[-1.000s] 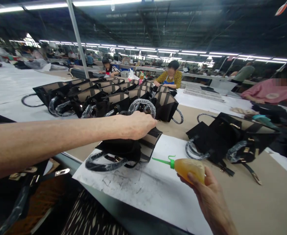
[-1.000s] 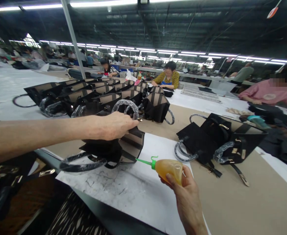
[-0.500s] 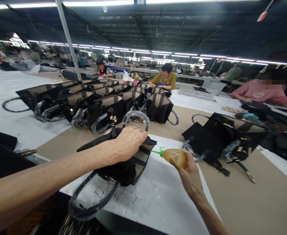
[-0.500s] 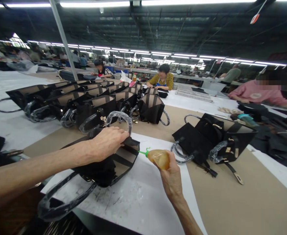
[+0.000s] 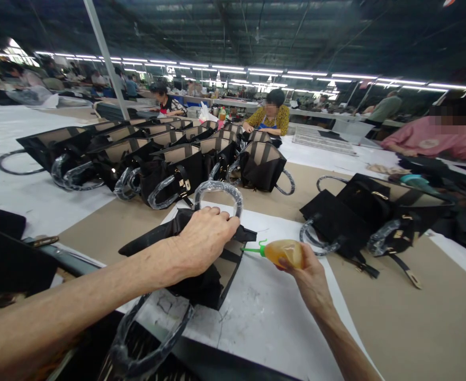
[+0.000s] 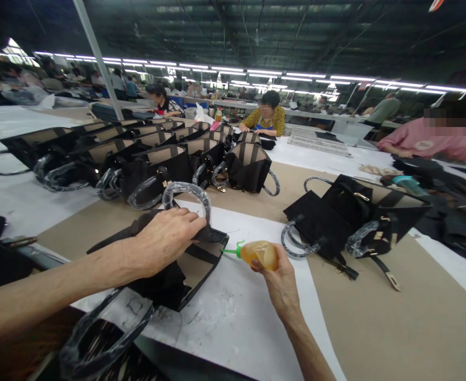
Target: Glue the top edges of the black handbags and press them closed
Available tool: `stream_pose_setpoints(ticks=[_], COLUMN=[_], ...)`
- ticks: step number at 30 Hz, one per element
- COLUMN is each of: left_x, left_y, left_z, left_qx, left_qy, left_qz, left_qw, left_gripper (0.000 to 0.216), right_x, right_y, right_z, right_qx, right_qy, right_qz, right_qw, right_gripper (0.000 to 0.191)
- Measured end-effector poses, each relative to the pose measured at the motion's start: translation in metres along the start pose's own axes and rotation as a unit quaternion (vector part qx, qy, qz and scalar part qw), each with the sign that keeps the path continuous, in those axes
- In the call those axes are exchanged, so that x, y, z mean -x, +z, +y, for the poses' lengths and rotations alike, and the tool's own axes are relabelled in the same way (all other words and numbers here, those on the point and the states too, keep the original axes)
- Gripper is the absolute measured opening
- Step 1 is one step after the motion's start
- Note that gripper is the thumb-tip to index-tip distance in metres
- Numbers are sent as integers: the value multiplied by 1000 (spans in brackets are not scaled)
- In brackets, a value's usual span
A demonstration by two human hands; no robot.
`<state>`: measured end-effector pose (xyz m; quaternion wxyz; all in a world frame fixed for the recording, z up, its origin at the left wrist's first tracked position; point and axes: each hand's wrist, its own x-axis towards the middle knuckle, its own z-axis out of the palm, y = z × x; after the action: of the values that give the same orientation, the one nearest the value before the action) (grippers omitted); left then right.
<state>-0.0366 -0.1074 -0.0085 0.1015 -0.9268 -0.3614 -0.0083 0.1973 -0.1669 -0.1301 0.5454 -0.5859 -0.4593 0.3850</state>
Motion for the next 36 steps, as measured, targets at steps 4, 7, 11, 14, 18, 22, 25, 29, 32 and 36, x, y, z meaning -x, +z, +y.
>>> stream_pose_setpoints(ticks=[4, 7, 11, 14, 18, 22, 25, 29, 32, 36], left_x=[9, 15, 23, 29, 36, 41, 41, 39, 38, 39], left_y=[5, 8, 11, 11, 12, 14, 14, 12, 11, 10], left_z=[3, 5, 8, 11, 14, 18, 20, 22, 23, 23], left_qx=[0, 5, 8, 8, 1, 0, 0, 0, 4, 8], left_qy=[1, 1, 3, 1, -8, -15, -17, -17, -19, -20], left_qz=[12, 22, 27, 27, 24, 27, 29, 28, 26, 21], left_qw=[1000, 1000, 1000, 1000, 1000, 1000, 999, 999, 999, 1000], left_gripper=[11, 13, 19, 22, 25, 28, 27, 23, 23, 24], right_x=[3, 5, 8, 11, 16, 20, 22, 21, 22, 25], right_y=[0, -2, -4, -3, -2, -3, -3, -2, -1, -3], right_z=[1, 1, -1, -1, -1, -1, 1, 4, 6, 4], right_qx=[-22, -32, -44, -46, -47, -55, -70, -87, -92, -95], right_qy=[25, 41, 54, 58, 62, 77, 93, 109, 111, 116], right_qz=[-13, -17, -16, -19, -22, -24, -10, 9, 2, -15], right_qw=[999, 998, 997, 997, 997, 995, 993, 990, 990, 989], right_gripper=[40, 41, 41, 42, 40, 41, 45, 49, 47, 45])
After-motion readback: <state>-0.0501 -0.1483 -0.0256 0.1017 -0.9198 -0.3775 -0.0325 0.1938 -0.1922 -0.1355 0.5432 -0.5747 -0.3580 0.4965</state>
